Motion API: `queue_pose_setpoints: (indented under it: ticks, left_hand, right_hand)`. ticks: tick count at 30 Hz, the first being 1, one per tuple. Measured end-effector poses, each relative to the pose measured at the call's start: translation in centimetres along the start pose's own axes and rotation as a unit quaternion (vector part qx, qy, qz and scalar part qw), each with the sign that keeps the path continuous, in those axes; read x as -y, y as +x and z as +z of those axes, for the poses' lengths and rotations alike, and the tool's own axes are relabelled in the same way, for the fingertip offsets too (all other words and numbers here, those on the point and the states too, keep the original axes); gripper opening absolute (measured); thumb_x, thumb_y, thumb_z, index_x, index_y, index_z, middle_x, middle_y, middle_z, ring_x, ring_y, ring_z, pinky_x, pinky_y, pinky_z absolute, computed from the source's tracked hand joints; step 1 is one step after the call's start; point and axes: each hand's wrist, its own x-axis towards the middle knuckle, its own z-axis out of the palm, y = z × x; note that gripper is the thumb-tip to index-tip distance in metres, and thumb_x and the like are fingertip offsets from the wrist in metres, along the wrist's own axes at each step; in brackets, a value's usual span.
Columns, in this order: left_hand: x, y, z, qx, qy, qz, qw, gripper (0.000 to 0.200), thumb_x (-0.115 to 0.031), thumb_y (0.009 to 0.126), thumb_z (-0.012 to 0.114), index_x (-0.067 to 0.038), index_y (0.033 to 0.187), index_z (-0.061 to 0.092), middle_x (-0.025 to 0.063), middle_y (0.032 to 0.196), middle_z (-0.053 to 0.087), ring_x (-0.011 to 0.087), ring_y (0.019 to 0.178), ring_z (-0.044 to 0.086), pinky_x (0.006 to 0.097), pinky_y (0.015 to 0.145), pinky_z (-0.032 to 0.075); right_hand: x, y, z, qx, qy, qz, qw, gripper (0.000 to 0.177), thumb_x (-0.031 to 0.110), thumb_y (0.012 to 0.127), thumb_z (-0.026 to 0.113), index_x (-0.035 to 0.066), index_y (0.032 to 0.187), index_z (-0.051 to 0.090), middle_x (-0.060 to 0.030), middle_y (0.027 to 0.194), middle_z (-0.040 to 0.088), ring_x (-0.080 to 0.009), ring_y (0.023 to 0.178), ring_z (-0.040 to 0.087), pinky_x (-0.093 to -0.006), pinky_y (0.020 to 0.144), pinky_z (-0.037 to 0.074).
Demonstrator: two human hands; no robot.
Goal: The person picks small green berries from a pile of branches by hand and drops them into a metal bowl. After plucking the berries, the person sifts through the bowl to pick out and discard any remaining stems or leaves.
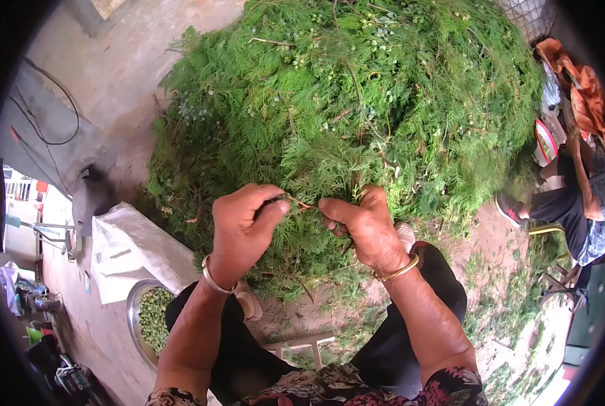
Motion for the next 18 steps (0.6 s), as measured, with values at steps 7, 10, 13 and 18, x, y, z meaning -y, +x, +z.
queue_pose_setpoints:
  ticks: [7,10,13,18]
  left_hand:
    - [-1.4,-0.2,-0.3,-0.085,-0.308,-0.244,0.916,0.006,-0.003,0.084,0.062,0.001,0.085,0.065,-0.0009,0.062,0.054,0.0035,0.051,0.044,0.0179,0.044,0.032]
    - [1.4,0.6,-2.8,-0.169,-0.442,-0.296,0.83,0.015,-0.015,0.089,0.058,-0.001,0.087,0.062,-0.001,0.058,0.05,0.0053,0.047,0.04,0.0188,0.042,0.033]
    - [3.3,0.9,-5.2,-0.083,-0.623,-0.309,0.714,0.026,-0.027,0.094,0.051,-0.003,0.089,0.059,0.0011,0.061,0.049,0.007,0.047,0.039,0.0201,0.042,0.034]
    - [3.4,-0.2,-3.8,-0.023,-0.677,-0.333,0.656,0.027,-0.028,0.095,0.049,-0.002,0.091,0.058,0.0063,0.073,0.055,0.0088,0.053,0.044,0.022,0.044,0.038]
  right_hand:
    - [-0.6,0.1,0.3,0.022,0.082,-0.013,0.996,0.019,0.003,0.076,0.064,0.003,0.059,0.056,-0.0031,0.055,0.053,-0.0098,0.046,0.043,-0.0248,0.044,0.03]
    - [-0.2,0.1,-0.5,-0.001,0.144,0.007,0.99,0.023,0.003,0.075,0.063,0.006,0.056,0.051,-0.0025,0.054,0.049,-0.0105,0.046,0.04,-0.0259,0.044,0.028]
    - [0.7,-0.3,-0.6,-0.043,0.178,0.03,0.983,0.026,0.003,0.075,0.063,0.007,0.054,0.048,-0.002,0.054,0.046,-0.0108,0.047,0.038,-0.0271,0.045,0.027]
    - [0.1,-0.2,-1.4,0.013,0.13,-0.014,0.991,0.025,0.003,0.075,0.063,0.007,0.055,0.047,-0.0021,0.054,0.046,-0.0111,0.048,0.038,-0.0278,0.047,0.027]
